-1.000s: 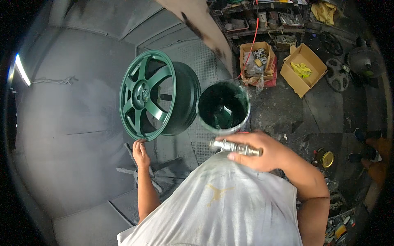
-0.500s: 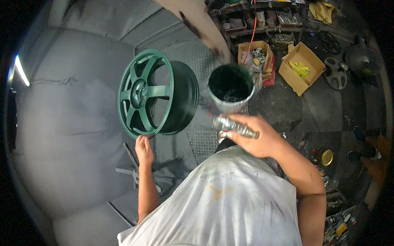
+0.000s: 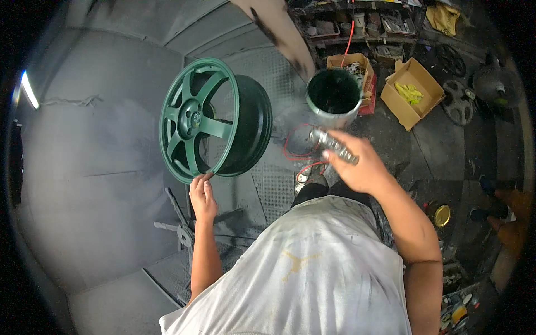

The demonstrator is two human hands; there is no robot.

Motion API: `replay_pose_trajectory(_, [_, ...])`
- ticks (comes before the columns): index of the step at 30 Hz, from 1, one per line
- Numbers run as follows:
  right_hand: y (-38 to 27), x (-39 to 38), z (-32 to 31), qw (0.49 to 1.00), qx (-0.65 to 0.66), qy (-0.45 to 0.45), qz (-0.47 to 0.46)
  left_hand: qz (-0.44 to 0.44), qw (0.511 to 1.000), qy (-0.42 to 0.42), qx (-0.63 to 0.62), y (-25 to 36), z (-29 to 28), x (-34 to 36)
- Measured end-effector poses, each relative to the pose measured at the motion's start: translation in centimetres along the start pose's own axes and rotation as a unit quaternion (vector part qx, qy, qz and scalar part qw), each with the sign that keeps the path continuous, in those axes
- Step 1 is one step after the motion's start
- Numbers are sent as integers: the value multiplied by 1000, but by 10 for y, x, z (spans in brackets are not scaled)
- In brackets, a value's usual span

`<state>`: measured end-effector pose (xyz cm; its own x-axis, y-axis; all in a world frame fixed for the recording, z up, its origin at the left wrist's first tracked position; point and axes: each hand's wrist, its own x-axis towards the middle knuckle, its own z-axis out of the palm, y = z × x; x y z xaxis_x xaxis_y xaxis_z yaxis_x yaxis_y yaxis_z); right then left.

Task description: The person spray paints a car wheel rim using a spray gun, carries it over to the floor, places another rim onto the stand to spray paint it, and mixes paint in a cup with a palette knife.

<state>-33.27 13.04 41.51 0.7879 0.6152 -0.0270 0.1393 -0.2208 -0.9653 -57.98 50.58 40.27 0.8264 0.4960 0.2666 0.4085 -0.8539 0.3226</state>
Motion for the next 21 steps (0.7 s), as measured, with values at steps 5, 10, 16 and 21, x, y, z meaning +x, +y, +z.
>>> replay_pose_trajectory(5, [-12,-38,21,978,69,-197,-2,15,999,20,27,-25,-12,-7])
replay_pose_trajectory(10, [-37,-49,17,974,74,-187,-104,14,1000,5,27,-76,-26,-24])
replay_pose_trajectory(16, [-47,-33,5,991,-2,27,-131,-13,997,28,69,-110,-44,-41])
replay_pose_trajectory(21, [-41,-56,25,998,8,-56,-33,-15,1000,4,-1,-70,-34,-48])
